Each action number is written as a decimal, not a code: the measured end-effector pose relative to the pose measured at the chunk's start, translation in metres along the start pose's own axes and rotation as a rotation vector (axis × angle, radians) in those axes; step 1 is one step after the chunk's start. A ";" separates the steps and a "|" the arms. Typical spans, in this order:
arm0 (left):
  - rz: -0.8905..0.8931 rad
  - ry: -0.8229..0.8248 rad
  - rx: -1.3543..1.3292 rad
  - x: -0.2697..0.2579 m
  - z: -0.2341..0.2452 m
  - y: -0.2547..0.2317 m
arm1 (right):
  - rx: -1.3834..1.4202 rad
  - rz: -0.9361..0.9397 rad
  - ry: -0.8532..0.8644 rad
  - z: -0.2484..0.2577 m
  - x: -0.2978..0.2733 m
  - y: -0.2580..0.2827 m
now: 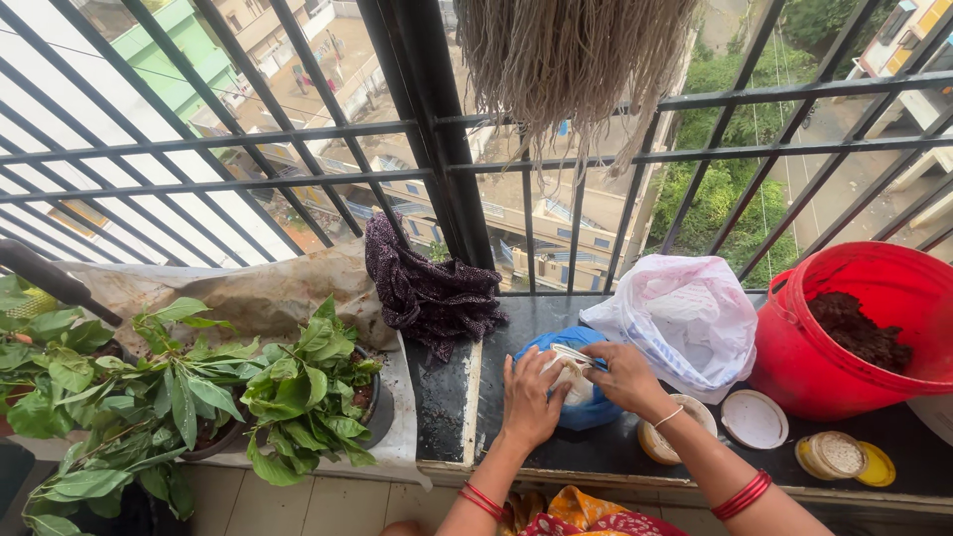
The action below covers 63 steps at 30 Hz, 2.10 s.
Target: The person uses a wooden stick to scrape white residue off the leaves of several potted plants on a balcony. They repeatedly dip the stick into a bag of white powder and apply it to the leaves, then scrape the surface to remove the buildup.
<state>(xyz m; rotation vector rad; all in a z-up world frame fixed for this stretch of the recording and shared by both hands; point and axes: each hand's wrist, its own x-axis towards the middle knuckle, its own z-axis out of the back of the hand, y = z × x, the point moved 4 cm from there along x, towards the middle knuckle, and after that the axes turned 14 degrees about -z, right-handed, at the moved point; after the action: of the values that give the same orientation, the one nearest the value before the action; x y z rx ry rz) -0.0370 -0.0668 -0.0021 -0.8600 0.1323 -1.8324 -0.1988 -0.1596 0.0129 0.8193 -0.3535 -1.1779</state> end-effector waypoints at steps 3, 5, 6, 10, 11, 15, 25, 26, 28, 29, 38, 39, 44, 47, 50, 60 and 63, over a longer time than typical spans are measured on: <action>-0.024 -0.003 0.033 0.002 -0.002 -0.004 | -0.093 0.075 -0.059 -0.011 -0.004 0.007; -0.018 -0.018 0.046 0.003 -0.002 -0.009 | -0.140 0.063 -0.058 -0.012 -0.004 0.007; -0.007 -0.015 0.048 0.004 -0.002 -0.010 | -0.133 0.031 -0.027 -0.012 -0.003 0.005; 0.004 -0.032 0.063 0.007 0.001 -0.019 | -0.105 0.014 0.026 -0.009 -0.001 -0.001; -0.003 -0.045 0.070 0.009 0.003 -0.021 | -0.079 -0.036 0.042 -0.009 0.000 -0.004; 0.012 -0.160 0.049 0.013 0.013 -0.023 | 0.087 -0.169 0.046 -0.009 0.007 -0.011; 0.057 -0.369 0.080 0.011 0.029 -0.007 | 0.588 -0.243 0.087 -0.027 0.021 -0.011; 0.045 -0.386 0.084 0.009 0.030 -0.006 | 0.570 -0.235 0.085 -0.029 0.022 -0.013; 0.041 -0.303 0.090 0.005 0.030 -0.002 | 0.537 -0.223 0.081 -0.032 0.022 -0.016; 0.039 -0.260 0.093 0.003 0.030 -0.001 | 0.503 -0.242 0.112 -0.034 0.021 -0.018; -0.051 -0.003 0.111 0.010 0.029 -0.029 | 0.327 -0.223 0.198 -0.012 0.005 -0.007; -0.044 0.025 0.123 0.010 0.028 -0.031 | 0.299 -0.226 0.205 -0.011 0.002 -0.006; 0.013 0.050 0.144 0.007 0.010 -0.025 | 0.296 -0.268 0.242 -0.008 -0.002 -0.014; 0.003 -0.098 0.108 0.003 0.005 -0.025 | 0.314 -0.248 0.245 -0.007 -0.001 -0.018; 0.004 -0.173 0.091 0.007 0.004 -0.026 | 0.394 -0.263 0.239 -0.007 0.002 -0.019; 0.001 -0.294 0.254 0.003 0.020 -0.009 | 0.414 -0.263 0.242 -0.010 0.004 0.005; 0.007 -0.261 0.186 -0.007 0.017 -0.017 | 0.405 -0.262 0.299 -0.008 -0.003 0.007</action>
<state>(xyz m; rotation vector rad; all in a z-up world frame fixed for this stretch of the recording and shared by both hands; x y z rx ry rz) -0.0385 -0.0480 0.0149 -0.9547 -0.1969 -1.6793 -0.1905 -0.1532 0.0129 1.4113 -0.2432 -1.2190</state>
